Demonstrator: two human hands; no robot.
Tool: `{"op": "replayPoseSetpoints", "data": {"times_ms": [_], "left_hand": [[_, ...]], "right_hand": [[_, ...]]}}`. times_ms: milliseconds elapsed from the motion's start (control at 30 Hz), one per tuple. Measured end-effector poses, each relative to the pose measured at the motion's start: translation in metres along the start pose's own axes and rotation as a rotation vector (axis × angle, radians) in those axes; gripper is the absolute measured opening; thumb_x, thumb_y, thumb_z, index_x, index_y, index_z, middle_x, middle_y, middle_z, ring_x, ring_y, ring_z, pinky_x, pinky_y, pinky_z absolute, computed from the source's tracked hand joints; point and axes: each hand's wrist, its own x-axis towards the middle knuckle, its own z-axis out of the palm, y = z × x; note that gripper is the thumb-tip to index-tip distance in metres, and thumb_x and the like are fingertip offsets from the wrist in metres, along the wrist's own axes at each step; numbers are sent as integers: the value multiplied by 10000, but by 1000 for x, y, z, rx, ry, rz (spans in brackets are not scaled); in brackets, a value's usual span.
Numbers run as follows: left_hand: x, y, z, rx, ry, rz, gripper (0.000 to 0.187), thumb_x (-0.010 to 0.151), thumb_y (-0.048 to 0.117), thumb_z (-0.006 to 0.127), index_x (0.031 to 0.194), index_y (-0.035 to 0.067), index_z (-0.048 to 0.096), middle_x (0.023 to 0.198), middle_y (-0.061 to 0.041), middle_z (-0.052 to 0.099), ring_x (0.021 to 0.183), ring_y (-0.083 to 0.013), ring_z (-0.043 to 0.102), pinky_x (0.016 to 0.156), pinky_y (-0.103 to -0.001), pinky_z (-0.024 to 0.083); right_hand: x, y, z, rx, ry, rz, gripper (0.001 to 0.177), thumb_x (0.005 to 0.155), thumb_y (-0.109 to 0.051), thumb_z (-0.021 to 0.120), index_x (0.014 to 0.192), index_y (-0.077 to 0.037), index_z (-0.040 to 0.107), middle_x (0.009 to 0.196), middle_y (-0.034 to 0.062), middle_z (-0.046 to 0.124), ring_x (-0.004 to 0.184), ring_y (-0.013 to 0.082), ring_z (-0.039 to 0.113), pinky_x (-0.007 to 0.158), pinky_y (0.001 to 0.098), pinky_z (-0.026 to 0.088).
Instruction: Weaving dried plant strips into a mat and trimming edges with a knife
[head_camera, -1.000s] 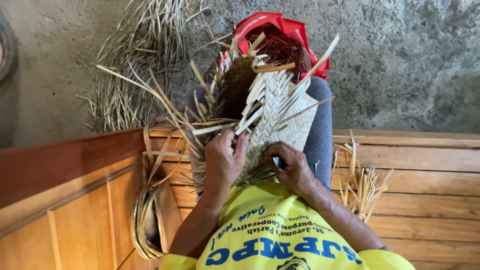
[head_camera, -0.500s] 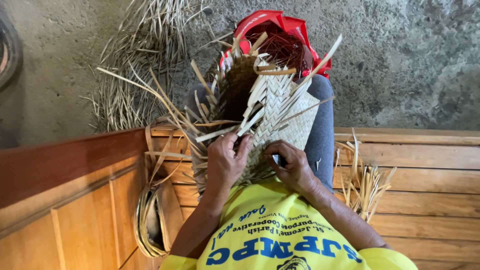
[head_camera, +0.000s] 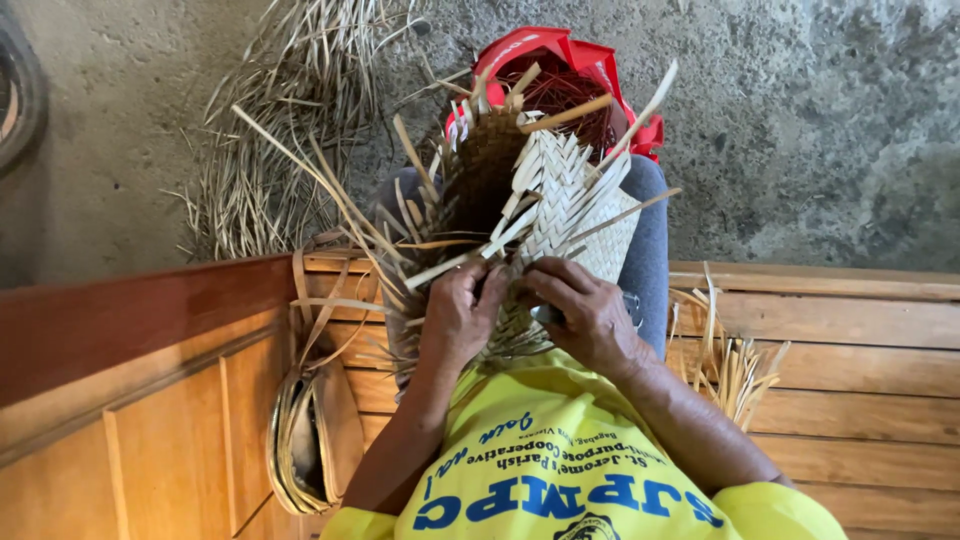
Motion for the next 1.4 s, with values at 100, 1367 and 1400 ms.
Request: {"op": "replayPoseSetpoints", "data": {"times_ms": [100, 1367, 1400], "left_hand": [[3, 11, -3, -32, -37, 13, 293, 1075, 217, 569, 876, 51, 706, 591, -105, 628, 486, -156, 563, 484, -342, 510], [-21, -18, 6, -136, 136, -186, 147, 911, 223, 801, 897, 82, 762, 786, -121, 755, 808, -175, 719, 788, -382, 586], [-22, -19, 7, -136, 135, -187, 147, 911, 223, 801, 897, 82, 762, 786, -121, 755, 808, -175, 719, 788, -382, 586]], "right_hand": [[9, 0, -5, -19, -44, -50, 227, 874, -49, 697, 1099, -21, 693, 1031, 205, 676, 818, 449, 701, 655, 499, 589], [-41, 11, 2, -257, -306, -211, 239, 1011, -117, 392, 998, -19, 610, 907, 125, 524, 800, 330, 569, 521, 374, 501], [-41, 10, 1, -256, -307, -209, 239, 1011, -117, 392, 998, -19, 610, 907, 125, 524, 800, 330, 569, 521, 374, 501]]}}
